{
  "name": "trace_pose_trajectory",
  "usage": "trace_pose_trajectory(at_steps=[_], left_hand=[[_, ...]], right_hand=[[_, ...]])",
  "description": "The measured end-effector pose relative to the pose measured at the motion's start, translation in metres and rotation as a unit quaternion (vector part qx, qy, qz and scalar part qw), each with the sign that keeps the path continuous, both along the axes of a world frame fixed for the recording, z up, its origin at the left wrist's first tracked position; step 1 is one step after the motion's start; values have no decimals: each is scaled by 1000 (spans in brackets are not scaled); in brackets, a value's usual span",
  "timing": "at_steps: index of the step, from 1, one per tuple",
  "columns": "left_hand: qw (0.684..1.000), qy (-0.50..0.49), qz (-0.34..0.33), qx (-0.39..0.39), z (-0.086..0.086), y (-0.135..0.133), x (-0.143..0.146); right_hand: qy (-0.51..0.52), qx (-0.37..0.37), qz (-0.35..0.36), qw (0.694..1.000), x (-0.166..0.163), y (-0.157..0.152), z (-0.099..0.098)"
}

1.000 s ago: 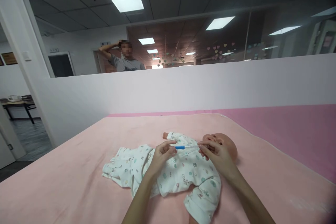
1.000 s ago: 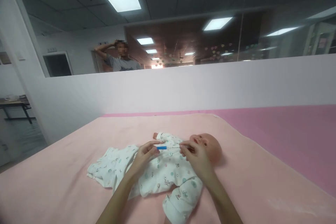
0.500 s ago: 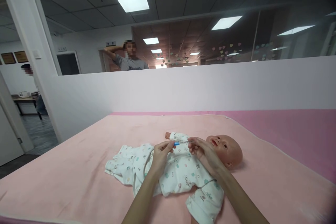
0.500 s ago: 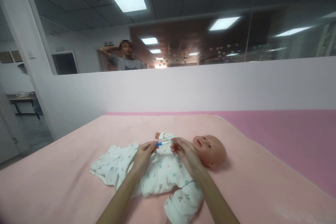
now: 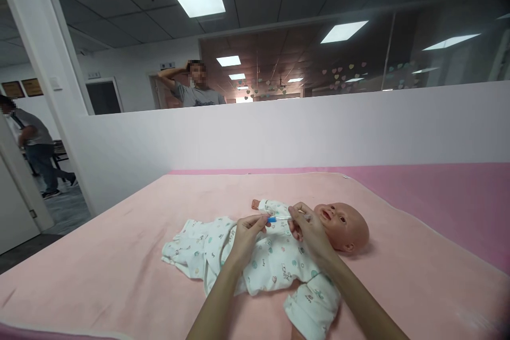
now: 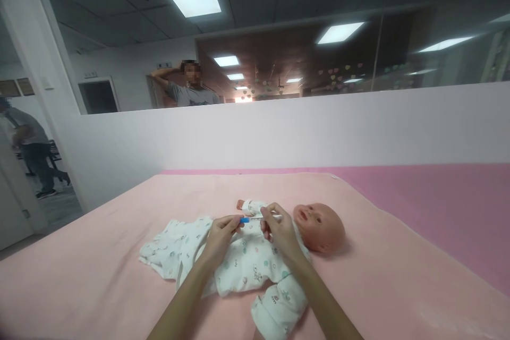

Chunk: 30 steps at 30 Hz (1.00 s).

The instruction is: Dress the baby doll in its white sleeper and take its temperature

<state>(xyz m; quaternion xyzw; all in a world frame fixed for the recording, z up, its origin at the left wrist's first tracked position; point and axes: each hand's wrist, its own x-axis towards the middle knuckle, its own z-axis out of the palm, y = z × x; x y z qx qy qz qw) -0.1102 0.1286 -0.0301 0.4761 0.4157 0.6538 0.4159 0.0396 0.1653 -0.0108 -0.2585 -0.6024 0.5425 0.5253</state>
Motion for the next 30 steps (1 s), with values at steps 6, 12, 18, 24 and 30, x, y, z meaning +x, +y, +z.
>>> trace_pose_trajectory(at_steps=[6, 12, 18, 24, 30], left_hand=[[997, -74, -18, 5, -2, 3, -2], [995, -98, -14, -23, -3, 5, -4], [994, -105, -18, -34, -1, 4, -3], [992, -108, 8, -59, -5, 7, -3], [994, -95, 2, -59, -9, 10, -3]], right_hand=[[82, 39, -65, 994, 36, 3, 78], [-30, 78, -72, 994, 42, 2, 86], [-98, 148, -93, 980, 56, -8, 90], [-125, 162, -65, 977, 57, -4, 85], [-41, 82, -126, 988, 56, -6, 72]])
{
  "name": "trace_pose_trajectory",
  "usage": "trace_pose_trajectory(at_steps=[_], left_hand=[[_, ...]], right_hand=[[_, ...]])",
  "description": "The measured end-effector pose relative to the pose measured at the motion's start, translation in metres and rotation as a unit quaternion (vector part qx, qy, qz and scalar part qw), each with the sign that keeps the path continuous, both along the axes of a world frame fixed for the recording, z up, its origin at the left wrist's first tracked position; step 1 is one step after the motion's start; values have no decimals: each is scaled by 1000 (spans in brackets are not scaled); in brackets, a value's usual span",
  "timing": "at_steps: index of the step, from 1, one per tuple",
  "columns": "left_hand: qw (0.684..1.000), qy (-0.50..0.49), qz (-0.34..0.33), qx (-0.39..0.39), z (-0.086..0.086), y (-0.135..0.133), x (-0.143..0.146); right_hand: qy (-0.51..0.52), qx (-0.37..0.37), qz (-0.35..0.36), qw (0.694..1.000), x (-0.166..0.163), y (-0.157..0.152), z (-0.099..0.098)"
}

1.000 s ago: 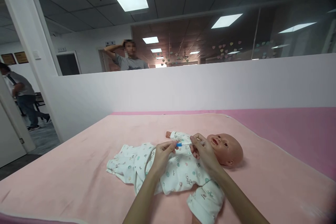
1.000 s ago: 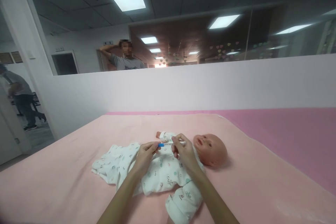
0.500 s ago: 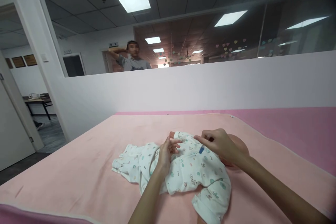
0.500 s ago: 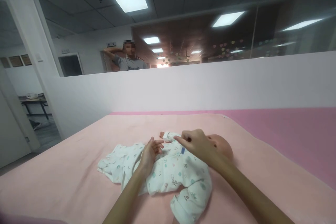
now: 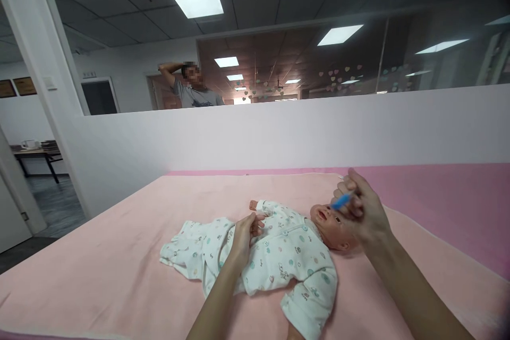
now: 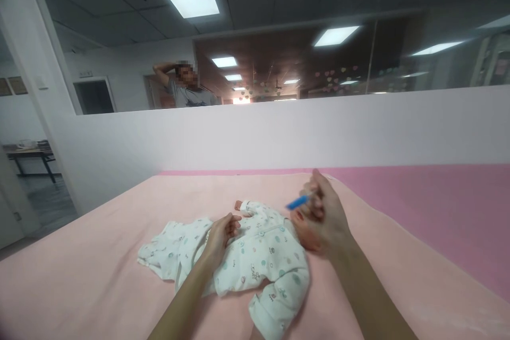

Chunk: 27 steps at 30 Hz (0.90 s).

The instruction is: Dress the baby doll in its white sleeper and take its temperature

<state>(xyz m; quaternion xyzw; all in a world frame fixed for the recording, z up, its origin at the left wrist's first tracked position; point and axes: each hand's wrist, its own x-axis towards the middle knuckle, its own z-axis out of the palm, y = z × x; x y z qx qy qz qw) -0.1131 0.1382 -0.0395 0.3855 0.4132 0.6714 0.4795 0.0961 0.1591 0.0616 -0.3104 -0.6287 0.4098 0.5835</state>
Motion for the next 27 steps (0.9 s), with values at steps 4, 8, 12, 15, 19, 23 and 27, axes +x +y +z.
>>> trace_pose_trajectory(at_steps=[4, 8, 12, 15, 19, 23, 27], left_hand=[[1000, 5, -3, -1, 1, 0, 1], [1000, 29, -6, -6, 1, -1, 1], [999, 31, -6, -7, 0, -1, 1], [999, 46, -10, -8, 1, -2, 2], [997, 80, -18, -11, 4, -4, 3], [996, 83, -14, -4, 3, -4, 4], [994, 107, -17, -7, 4, -5, 5]], right_hand=[[-72, 19, 13, 997, -2, -8, -5], [-35, 27, -5, 999, 4, -18, 3], [-32, 61, 7, 998, 4, -24, 9], [-117, 111, -24, 987, 2, -30, -4], [-127, 87, -167, 974, 20, -44, -36], [-125, -25, -206, 970, 57, -47, -83], [-243, -31, -269, 931, 93, -46, -132]])
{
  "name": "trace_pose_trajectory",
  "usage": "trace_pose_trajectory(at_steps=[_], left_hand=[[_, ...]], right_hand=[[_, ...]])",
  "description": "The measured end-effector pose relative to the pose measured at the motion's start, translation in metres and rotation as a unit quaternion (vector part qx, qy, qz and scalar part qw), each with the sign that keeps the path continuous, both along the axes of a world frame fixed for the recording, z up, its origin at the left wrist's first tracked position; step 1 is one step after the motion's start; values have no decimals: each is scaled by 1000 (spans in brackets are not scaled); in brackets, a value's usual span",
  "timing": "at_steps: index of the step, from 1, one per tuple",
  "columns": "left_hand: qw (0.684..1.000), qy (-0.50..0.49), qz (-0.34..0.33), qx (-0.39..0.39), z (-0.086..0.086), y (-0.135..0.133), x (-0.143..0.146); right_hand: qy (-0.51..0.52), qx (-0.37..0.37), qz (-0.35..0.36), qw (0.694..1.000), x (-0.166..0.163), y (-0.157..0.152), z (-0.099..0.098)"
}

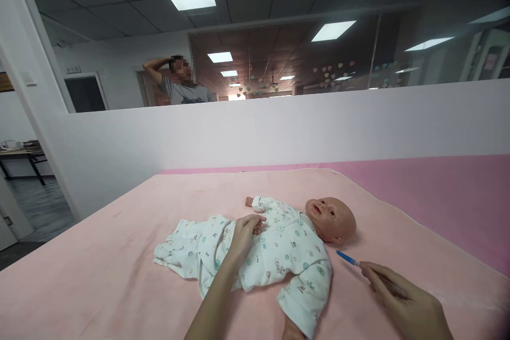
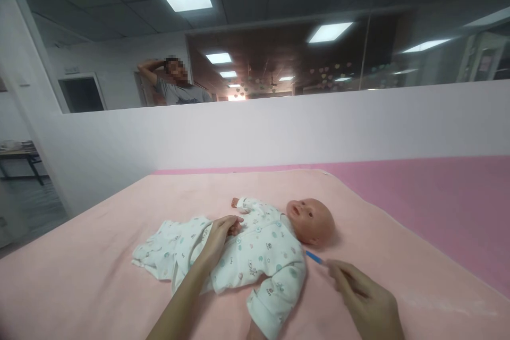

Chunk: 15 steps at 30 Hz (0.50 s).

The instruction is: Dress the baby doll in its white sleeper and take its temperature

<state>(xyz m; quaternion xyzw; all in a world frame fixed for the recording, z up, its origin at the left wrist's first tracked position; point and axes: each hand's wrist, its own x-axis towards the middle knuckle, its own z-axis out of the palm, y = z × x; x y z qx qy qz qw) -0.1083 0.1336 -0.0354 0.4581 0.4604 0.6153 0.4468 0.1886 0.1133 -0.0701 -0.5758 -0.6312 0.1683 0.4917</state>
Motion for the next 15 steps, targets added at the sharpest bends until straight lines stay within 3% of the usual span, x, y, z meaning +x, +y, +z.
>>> trace_pose_trajectory(at_steps=[6, 11, 15], left_hand=[[1000, 22, -4, 2, 3, -2, 1], [1000, 31, -3, 4, 2, -2, 1], [999, 43, -4, 5, 2, -2, 2]], right_hand=[[-177, 24, -66, 982, 27, 2, -35], [-307, -11, -102, 946, 25, 9, -38], [-320, 4, -108, 941, 22, 9, -39]])
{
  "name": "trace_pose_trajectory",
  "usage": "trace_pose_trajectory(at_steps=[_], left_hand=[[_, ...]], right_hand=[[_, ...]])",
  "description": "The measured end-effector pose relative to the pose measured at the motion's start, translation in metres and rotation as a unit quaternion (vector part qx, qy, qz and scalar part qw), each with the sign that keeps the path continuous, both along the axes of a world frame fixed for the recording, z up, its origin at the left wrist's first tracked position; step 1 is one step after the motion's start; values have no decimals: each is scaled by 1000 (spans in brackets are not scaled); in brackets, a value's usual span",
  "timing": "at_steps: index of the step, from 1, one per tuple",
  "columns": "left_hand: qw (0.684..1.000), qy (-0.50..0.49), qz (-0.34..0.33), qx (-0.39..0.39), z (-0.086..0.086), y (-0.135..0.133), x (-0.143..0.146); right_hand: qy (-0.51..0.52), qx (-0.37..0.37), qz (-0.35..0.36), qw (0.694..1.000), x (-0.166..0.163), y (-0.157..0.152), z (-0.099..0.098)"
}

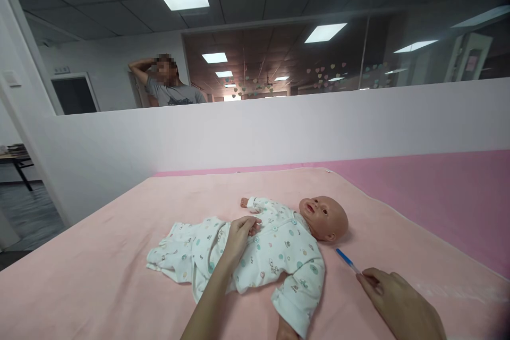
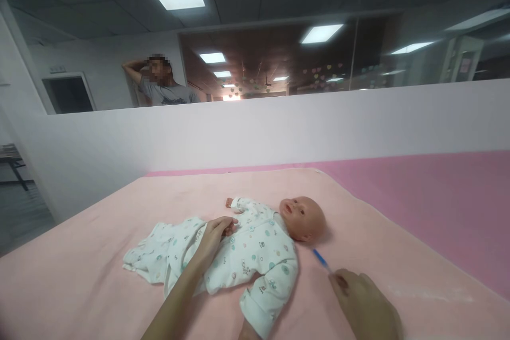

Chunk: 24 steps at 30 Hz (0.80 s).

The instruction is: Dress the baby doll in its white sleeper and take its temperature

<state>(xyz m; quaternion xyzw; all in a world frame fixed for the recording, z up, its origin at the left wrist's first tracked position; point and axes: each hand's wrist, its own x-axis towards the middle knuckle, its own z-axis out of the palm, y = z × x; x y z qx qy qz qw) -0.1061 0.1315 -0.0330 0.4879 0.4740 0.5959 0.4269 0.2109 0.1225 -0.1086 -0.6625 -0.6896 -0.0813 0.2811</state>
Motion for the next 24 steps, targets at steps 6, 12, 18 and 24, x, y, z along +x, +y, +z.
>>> trace_pose_trajectory(at_steps=[6, 12, 18, 24], left_hand=[[997, 78, 13, 12, -4, 1, -1], [929, 335, 96, 127, 7, 4, 29], [897, 419, 70, 126, 7, 35, 68], [892, 438, 52, 99, -12, 49, 64]], right_hand=[[35, 24, 44, 998, -12, -4, 10], [97, 129, 98, 982, -79, 22, 46], [112, 151, 196, 962, -138, 66, 46], [128, 175, 178, 960, -139, 63, 32]])
